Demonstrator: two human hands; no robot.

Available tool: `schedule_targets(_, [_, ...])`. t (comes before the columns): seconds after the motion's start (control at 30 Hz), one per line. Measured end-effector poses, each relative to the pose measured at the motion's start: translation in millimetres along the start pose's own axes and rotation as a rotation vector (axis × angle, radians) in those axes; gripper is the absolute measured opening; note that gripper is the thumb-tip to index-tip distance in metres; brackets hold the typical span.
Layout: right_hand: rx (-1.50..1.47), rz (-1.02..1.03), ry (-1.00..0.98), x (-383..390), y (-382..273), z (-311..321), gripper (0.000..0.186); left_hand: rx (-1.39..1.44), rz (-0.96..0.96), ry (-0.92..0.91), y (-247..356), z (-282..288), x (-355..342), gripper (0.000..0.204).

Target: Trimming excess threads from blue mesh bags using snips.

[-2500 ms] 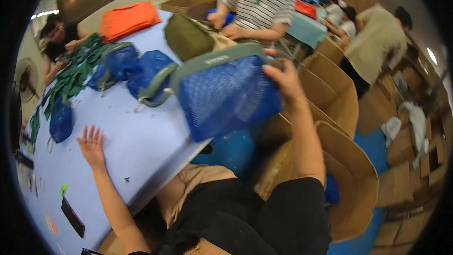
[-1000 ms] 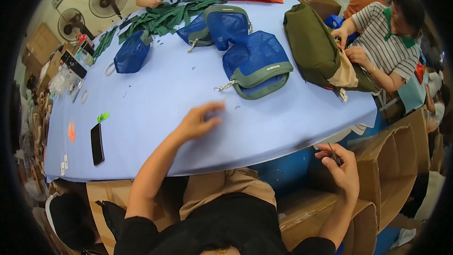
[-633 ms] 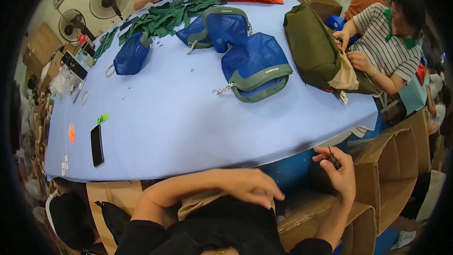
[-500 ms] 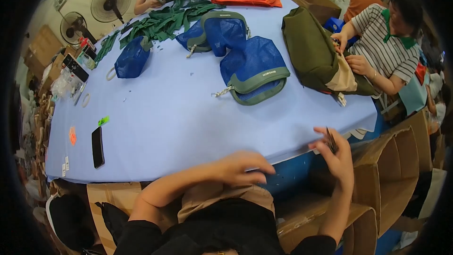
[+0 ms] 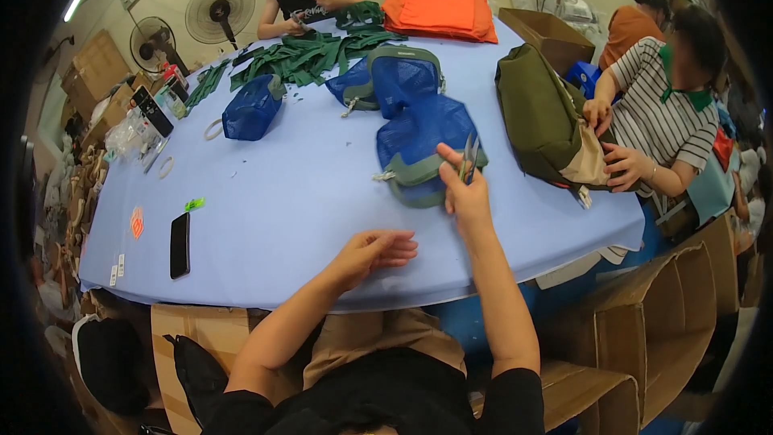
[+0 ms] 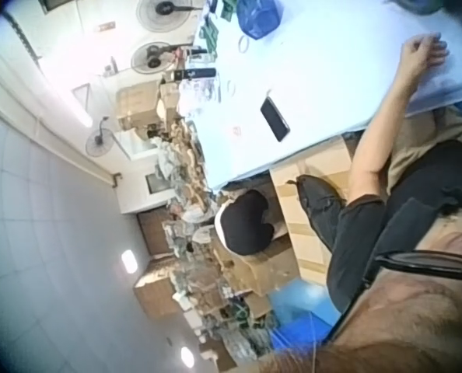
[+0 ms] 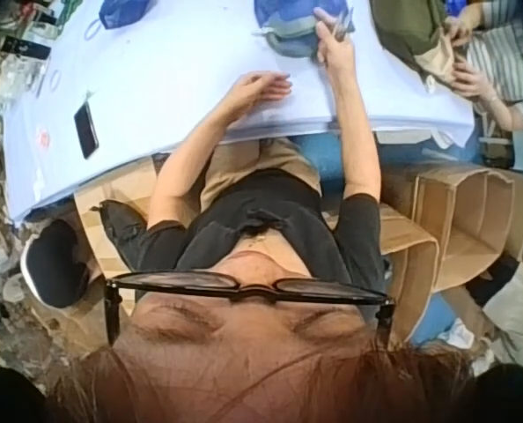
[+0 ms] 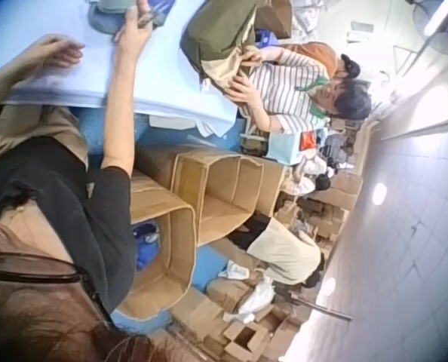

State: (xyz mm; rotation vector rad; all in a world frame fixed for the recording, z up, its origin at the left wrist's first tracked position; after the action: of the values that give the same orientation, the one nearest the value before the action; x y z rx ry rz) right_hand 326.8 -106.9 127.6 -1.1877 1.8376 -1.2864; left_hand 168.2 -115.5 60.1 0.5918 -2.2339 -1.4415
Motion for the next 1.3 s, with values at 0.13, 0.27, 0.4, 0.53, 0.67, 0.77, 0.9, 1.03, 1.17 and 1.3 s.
schedule_targets(0.13, [-0.005,-0.022,-0.113,29.1,16.3,-26.5,0.036,0.512,-0.099,0.103,5.5,5.0,-12.1,0.07])
schedule_targets(0.27, [0.002,-0.036,-0.169,52.6,39.1,-40.8,0.035,0.595,-0.249,0.369,21.2,35.8,-10.2,0.078])
schedule_targets(0.4, [-0.118,-0.157,-0.305,65.0,75.2,-62.2,0.036,0.871,-0.369,0.379,44.9,39.4,-12.0,0.07])
schedule_targets(0.53, [-0.172,-0.198,-0.372,67.6,80.9,-77.2,0.036,0.851,-0.58,0.411,78.4,61.4,-5.5,0.048])
schedule_targets(0.67, [0.126,-0.157,-0.409,76.4,72.3,-86.4,0.036,0.666,-0.823,0.494,122.7,100.1,17.6,0.028])
schedule_targets(0.77, [0.269,0.086,-0.276,74.0,22.8,-78.0,0.033,0.49,-0.896,0.537,144.8,107.3,31.6,0.028])
schedule_targets(0.9, [0.375,0.546,-0.153,51.2,-52.1,-94.3,0.038,0.196,-0.828,0.623,142.4,109.0,31.5,0.024])
schedule_targets(1.03, [0.588,0.822,-0.042,23.1,-75.7,-121.0,0.037,0.103,-0.66,0.359,122.2,86.9,12.0,0.028])
schedule_targets(1.17, [0.533,0.79,-0.058,-5.1,-53.9,-121.8,0.034,0.291,-0.58,0.091,112.0,79.1,3.3,0.05])
schedule_targets(1.3, [0.449,0.715,-0.163,-17.5,-34.0,-130.2,0.036,0.369,-0.535,0.047,117.5,82.4,-0.6,0.071])
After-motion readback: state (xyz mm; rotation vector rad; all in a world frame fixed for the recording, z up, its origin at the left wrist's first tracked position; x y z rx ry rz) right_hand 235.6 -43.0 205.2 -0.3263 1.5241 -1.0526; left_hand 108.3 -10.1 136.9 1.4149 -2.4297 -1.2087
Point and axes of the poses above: each hand's wrist, its own x-axis away from the middle knuckle, its own z-axis out of the back of the hand, y = z × x, the point moved 10 cm from there along -x, towards the middle knuckle, and after that the axes turned 7 degrees about -z, right-handed, at the moved point
